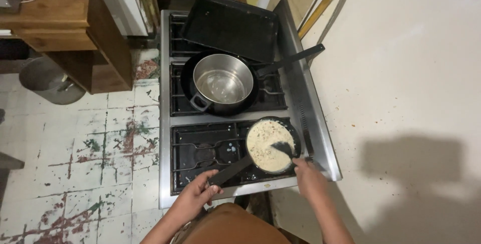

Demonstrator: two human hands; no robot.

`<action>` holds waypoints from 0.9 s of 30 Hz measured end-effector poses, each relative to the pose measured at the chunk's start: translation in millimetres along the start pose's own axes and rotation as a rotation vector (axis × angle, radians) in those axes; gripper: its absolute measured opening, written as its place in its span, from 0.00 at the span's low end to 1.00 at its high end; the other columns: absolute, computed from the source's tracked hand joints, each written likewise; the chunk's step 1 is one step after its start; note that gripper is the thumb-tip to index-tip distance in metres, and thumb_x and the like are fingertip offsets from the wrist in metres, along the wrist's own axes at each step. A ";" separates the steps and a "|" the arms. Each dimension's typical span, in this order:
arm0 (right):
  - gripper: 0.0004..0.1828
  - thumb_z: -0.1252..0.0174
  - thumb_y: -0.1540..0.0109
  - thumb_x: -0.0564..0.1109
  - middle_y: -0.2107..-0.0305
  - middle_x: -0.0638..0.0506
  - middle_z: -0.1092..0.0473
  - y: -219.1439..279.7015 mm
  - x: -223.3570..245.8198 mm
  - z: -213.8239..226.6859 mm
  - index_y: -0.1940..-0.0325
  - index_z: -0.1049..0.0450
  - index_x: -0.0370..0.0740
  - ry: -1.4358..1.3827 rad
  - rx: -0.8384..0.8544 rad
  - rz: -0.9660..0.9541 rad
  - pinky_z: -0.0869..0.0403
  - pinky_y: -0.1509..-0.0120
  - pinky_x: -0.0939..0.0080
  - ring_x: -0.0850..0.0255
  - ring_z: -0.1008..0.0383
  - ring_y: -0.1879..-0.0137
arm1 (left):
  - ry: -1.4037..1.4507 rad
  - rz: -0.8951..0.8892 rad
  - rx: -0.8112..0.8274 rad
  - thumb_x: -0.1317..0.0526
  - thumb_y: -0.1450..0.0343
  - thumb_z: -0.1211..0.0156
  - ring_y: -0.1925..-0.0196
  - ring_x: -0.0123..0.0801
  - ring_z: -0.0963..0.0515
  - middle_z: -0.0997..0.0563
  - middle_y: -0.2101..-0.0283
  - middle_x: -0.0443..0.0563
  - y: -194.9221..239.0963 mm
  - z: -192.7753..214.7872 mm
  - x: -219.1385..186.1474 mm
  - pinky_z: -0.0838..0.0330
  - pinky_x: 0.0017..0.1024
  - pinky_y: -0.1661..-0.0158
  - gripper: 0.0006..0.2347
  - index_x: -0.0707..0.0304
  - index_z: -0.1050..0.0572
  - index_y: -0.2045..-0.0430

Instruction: Stirring a creamy mixture in a pan on a gas stove and adding liquid from a bottle.

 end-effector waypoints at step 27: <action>0.23 0.60 0.29 0.50 0.37 0.49 0.36 -17.9 -0.6 -34.9 0.30 0.39 0.60 -0.111 -0.035 0.037 0.23 0.57 0.57 0.56 0.24 0.56 | -0.090 0.030 0.000 0.56 0.25 0.47 0.61 0.24 0.18 0.12 0.55 0.43 11.7 1.0 -30.8 0.24 0.24 0.57 0.22 0.46 0.35 0.33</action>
Point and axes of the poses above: each hand's wrist, its own y-axis away from the middle knuckle, its own z-axis out of the back of the hand, x = y × z, the point moved 1 cm from there along -y, towards the middle knuckle
